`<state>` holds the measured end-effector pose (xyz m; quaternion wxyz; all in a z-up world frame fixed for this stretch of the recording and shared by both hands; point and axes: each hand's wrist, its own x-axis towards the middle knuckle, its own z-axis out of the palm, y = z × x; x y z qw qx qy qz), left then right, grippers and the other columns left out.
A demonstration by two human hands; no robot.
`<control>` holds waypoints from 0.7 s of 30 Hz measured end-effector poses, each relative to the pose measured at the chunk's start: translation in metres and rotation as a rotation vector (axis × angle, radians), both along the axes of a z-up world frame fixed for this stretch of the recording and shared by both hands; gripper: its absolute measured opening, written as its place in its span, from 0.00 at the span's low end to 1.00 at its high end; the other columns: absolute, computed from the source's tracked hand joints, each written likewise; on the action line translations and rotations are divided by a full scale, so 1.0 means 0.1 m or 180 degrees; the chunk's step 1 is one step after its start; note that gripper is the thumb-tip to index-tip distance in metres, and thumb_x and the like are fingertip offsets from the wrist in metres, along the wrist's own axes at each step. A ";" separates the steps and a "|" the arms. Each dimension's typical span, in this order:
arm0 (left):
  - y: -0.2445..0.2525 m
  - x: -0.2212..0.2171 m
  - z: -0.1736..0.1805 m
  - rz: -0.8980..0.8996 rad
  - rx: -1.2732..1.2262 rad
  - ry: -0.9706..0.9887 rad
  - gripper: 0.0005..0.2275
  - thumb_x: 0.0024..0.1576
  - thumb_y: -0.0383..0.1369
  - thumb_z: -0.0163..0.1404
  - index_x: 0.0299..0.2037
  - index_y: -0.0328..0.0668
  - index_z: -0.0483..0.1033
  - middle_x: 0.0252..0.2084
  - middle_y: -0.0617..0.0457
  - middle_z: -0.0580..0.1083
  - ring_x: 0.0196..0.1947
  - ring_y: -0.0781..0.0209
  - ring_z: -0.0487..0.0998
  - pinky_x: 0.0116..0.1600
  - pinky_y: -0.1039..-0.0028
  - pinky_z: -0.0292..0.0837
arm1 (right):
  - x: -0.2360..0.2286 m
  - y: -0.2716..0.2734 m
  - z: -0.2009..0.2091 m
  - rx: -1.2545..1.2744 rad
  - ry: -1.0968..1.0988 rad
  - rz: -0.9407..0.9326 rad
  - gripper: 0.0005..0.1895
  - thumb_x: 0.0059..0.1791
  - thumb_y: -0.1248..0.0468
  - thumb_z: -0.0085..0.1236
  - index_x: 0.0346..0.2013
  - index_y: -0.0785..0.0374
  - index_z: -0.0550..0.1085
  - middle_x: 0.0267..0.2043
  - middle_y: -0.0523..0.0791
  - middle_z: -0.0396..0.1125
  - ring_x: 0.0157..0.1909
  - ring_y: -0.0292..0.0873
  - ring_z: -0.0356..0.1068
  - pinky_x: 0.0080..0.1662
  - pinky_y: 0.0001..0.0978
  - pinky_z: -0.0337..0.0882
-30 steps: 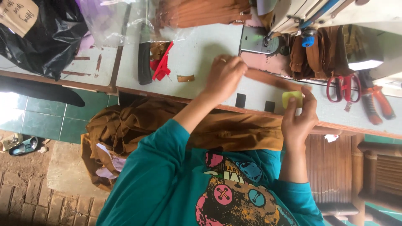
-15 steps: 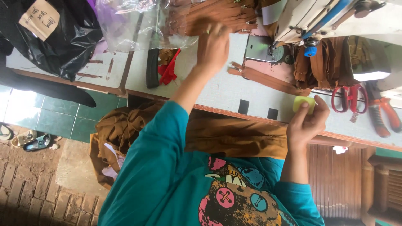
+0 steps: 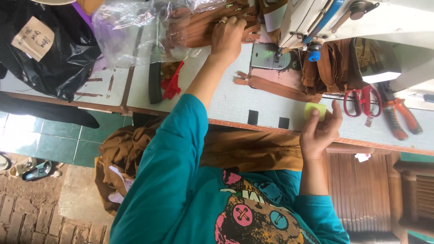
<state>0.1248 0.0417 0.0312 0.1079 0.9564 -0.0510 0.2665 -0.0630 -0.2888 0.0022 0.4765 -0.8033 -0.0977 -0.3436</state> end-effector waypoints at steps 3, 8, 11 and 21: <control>0.00 -0.32 0.37 -0.0144 -0.0392 0.0116 0.04 0.57 0.21 0.52 0.34 0.41 0.77 0.41 0.48 0.75 0.45 0.47 0.75 0.28 0.67 0.73 | -0.06 0.07 0.25 -0.0049 0.0182 0.0142 0.13 0.62 0.60 0.56 0.52 0.70 0.75 0.45 0.51 0.74 0.44 0.45 0.74 0.44 0.33 0.73; -0.19 -1.14 1.15 -0.1033 -0.1397 -0.0749 0.03 0.62 0.22 0.44 0.38 0.41 0.66 0.34 0.53 0.70 0.26 0.62 0.72 0.26 0.76 0.67 | -0.18 0.25 0.57 0.1125 0.0989 0.1194 0.09 0.60 0.59 0.54 0.48 0.63 0.70 0.53 0.49 0.71 0.51 0.41 0.72 0.51 0.30 0.74; -0.40 -1.59 1.29 -0.1219 -0.2295 -0.0512 0.08 0.64 0.25 0.47 0.48 0.45 0.61 0.30 0.58 0.71 0.24 0.70 0.71 0.26 0.82 0.66 | -0.27 0.46 0.84 0.1534 0.1128 0.2098 0.08 0.58 0.58 0.53 0.45 0.59 0.70 0.70 0.48 0.57 0.53 0.45 0.73 0.52 0.34 0.75; -0.76 -2.32 0.12 -0.1227 -0.4360 0.0680 0.04 0.59 0.30 0.59 0.41 0.45 0.80 0.34 0.50 0.81 0.31 0.62 0.83 0.37 0.74 0.82 | -0.47 0.40 0.83 0.0828 0.1775 0.1785 0.06 0.56 0.69 0.57 0.43 0.72 0.74 0.40 0.54 0.71 0.44 0.45 0.75 0.43 0.34 0.74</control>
